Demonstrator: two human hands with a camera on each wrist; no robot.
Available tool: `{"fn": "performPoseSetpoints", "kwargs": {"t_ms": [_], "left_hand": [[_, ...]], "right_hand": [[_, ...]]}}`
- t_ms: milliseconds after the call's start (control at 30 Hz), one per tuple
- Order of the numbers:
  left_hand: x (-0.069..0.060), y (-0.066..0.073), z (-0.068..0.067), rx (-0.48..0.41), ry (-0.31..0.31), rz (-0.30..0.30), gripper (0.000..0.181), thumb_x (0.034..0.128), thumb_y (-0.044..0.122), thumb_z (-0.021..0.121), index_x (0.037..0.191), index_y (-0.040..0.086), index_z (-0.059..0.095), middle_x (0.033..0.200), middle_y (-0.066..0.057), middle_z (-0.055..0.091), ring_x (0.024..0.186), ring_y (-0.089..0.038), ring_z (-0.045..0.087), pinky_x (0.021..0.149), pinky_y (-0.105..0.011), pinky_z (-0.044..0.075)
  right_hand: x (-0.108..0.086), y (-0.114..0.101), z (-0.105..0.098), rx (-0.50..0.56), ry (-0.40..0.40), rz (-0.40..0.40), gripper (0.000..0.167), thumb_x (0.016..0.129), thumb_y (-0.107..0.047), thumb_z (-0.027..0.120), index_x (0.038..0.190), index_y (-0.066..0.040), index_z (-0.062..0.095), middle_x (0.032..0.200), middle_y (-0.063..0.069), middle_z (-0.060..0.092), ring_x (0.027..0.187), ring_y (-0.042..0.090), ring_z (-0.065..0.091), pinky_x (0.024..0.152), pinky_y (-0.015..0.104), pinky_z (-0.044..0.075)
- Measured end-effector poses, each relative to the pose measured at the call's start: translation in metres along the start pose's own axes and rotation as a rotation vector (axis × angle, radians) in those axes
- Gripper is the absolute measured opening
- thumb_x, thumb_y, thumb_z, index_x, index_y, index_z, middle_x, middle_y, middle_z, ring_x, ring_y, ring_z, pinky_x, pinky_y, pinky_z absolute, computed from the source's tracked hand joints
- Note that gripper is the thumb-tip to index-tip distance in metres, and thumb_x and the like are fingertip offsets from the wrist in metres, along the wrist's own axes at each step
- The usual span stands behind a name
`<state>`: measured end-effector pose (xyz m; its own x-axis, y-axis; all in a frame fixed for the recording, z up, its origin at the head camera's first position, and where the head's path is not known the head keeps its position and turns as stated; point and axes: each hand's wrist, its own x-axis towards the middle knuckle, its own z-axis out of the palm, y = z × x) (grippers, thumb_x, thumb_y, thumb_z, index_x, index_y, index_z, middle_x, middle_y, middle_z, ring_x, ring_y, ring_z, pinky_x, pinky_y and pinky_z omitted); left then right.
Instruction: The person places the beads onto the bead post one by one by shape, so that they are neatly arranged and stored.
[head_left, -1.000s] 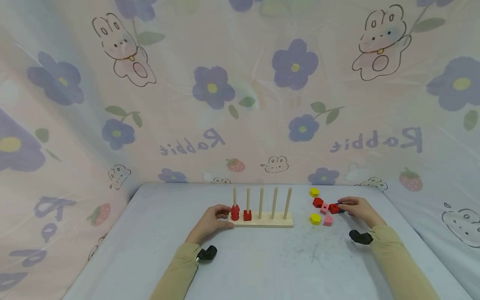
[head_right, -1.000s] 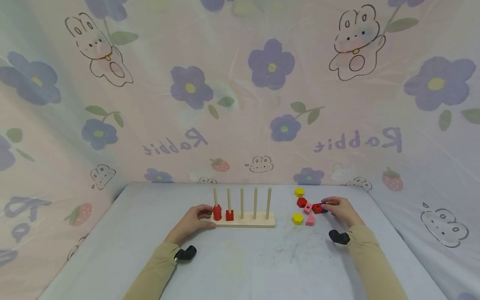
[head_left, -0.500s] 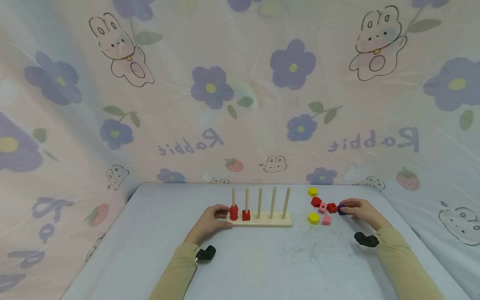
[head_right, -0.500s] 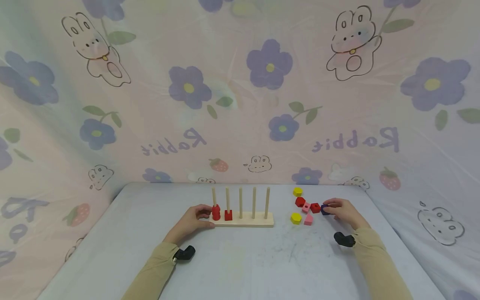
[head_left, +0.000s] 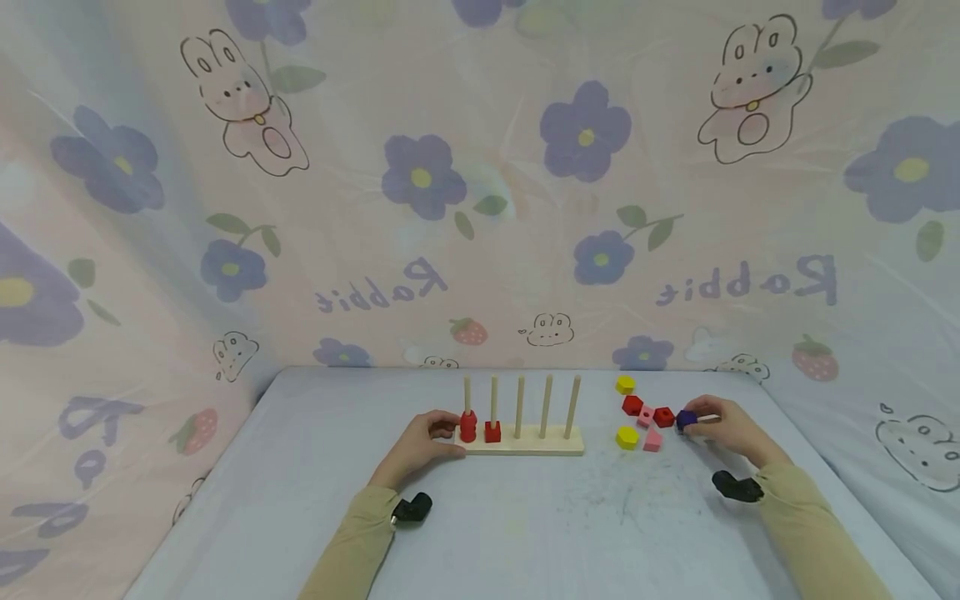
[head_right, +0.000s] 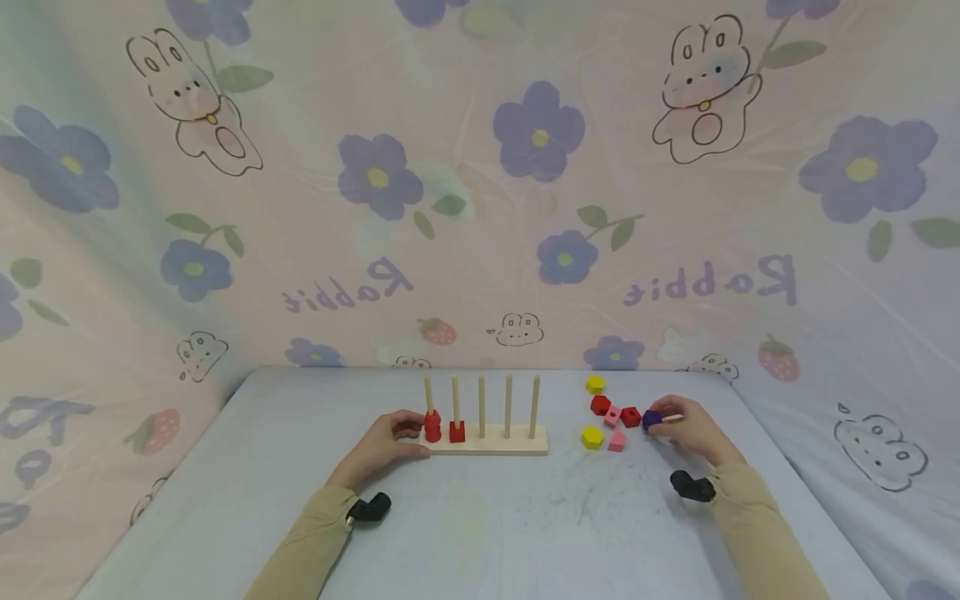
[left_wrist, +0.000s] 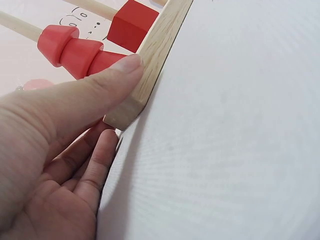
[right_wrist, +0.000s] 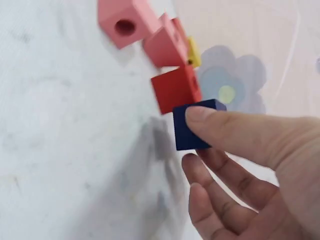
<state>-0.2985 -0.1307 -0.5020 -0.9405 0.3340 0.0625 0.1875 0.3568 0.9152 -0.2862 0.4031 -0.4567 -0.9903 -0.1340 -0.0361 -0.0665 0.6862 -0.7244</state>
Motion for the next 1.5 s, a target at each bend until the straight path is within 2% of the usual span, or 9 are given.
{"fn": "performPoseSetpoints", "kwargs": {"t_ms": [333,400,500,600,700,833,1033,1233,1500], "left_hand": [[-0.001,0.001,-0.001,0.003,-0.003,0.012,0.055,0.0719,0.016,0.085,0.119,0.006,0.06,0.117,-0.006,0.06,0.101,-0.02,0.058,0.092,-0.036,0.048],[-0.006,0.011,-0.001,-0.014,-0.004,0.018,0.053,0.0732,0.012,0.084,0.119,0.003,0.06,0.118,-0.011,0.06,0.103,-0.025,0.058,0.093,-0.041,0.047],[-0.007,0.012,-0.001,-0.019,-0.002,0.017,0.053,0.0733,0.011,0.084,0.12,0.003,0.06,0.118,-0.011,0.06,0.102,-0.025,0.058,0.093,-0.041,0.047],[-0.005,0.006,-0.001,-0.016,-0.005,0.012,0.054,0.0725,0.013,0.084,0.12,0.004,0.06,0.117,-0.009,0.06,0.102,-0.023,0.058,0.092,-0.04,0.047],[-0.002,-0.001,0.0,-0.003,-0.004,0.008,0.055,0.0715,0.016,0.085,0.12,0.006,0.06,0.117,-0.006,0.06,0.101,-0.02,0.058,0.092,-0.036,0.048],[-0.001,-0.003,0.0,0.011,0.0,0.003,0.056,0.0716,0.018,0.086,0.12,0.007,0.06,0.117,-0.005,0.06,0.101,-0.02,0.058,0.092,-0.036,0.048],[0.001,-0.004,0.001,0.021,0.005,0.015,0.055,0.0715,0.018,0.086,0.12,0.007,0.06,0.117,-0.005,0.06,0.101,-0.019,0.058,0.091,-0.035,0.048],[0.001,-0.003,0.001,0.019,0.006,0.013,0.055,0.0712,0.017,0.086,0.119,0.007,0.061,0.116,-0.004,0.06,0.1,-0.018,0.058,0.09,-0.033,0.048],[0.0,-0.002,0.0,0.014,0.0,0.01,0.054,0.0713,0.018,0.086,0.118,0.008,0.061,0.116,-0.005,0.06,0.101,-0.02,0.058,0.092,-0.036,0.048]], "right_hand": [[0.0,-0.06,-0.002,0.05,0.148,-0.132,0.049,0.094,-0.031,0.063,0.124,0.004,0.047,0.121,0.026,0.053,0.109,0.044,0.055,0.09,0.057,0.046],[0.0,-0.078,0.0,0.071,0.172,-0.149,0.052,0.094,-0.035,0.061,0.13,0.0,0.046,0.123,0.024,0.053,0.111,0.042,0.055,0.091,0.051,0.047],[0.002,-0.107,0.005,0.118,0.191,-0.179,0.053,0.095,-0.037,0.059,0.136,-0.007,0.047,0.126,0.019,0.053,0.112,0.035,0.055,0.093,0.041,0.048],[0.005,-0.131,0.015,0.181,0.209,-0.225,0.051,0.095,-0.036,0.059,0.138,-0.01,0.048,0.128,0.015,0.053,0.109,0.021,0.058,0.091,0.025,0.047],[0.011,-0.151,0.027,0.274,0.217,-0.275,0.048,0.094,-0.03,0.061,0.134,-0.008,0.049,0.125,0.015,0.054,0.104,0.011,0.058,0.089,0.018,0.046],[0.017,-0.178,0.044,0.396,0.194,-0.358,0.043,0.091,-0.019,0.066,0.128,-0.003,0.051,0.12,0.019,0.057,0.101,0.012,0.061,0.086,0.016,0.047],[0.022,-0.213,0.069,0.485,0.107,-0.483,0.037,0.088,-0.005,0.068,0.121,0.003,0.053,0.115,0.021,0.058,0.099,0.018,0.062,0.086,0.022,0.05],[0.026,-0.237,0.093,0.51,0.032,-0.521,0.037,0.087,0.0,0.068,0.12,0.002,0.053,0.116,0.02,0.059,0.102,0.026,0.062,0.087,0.026,0.051],[0.024,-0.259,0.124,0.501,0.019,-0.557,0.032,0.086,0.008,0.064,0.117,0.005,0.054,0.112,0.021,0.061,0.101,0.031,0.061,0.088,0.03,0.051]]}}
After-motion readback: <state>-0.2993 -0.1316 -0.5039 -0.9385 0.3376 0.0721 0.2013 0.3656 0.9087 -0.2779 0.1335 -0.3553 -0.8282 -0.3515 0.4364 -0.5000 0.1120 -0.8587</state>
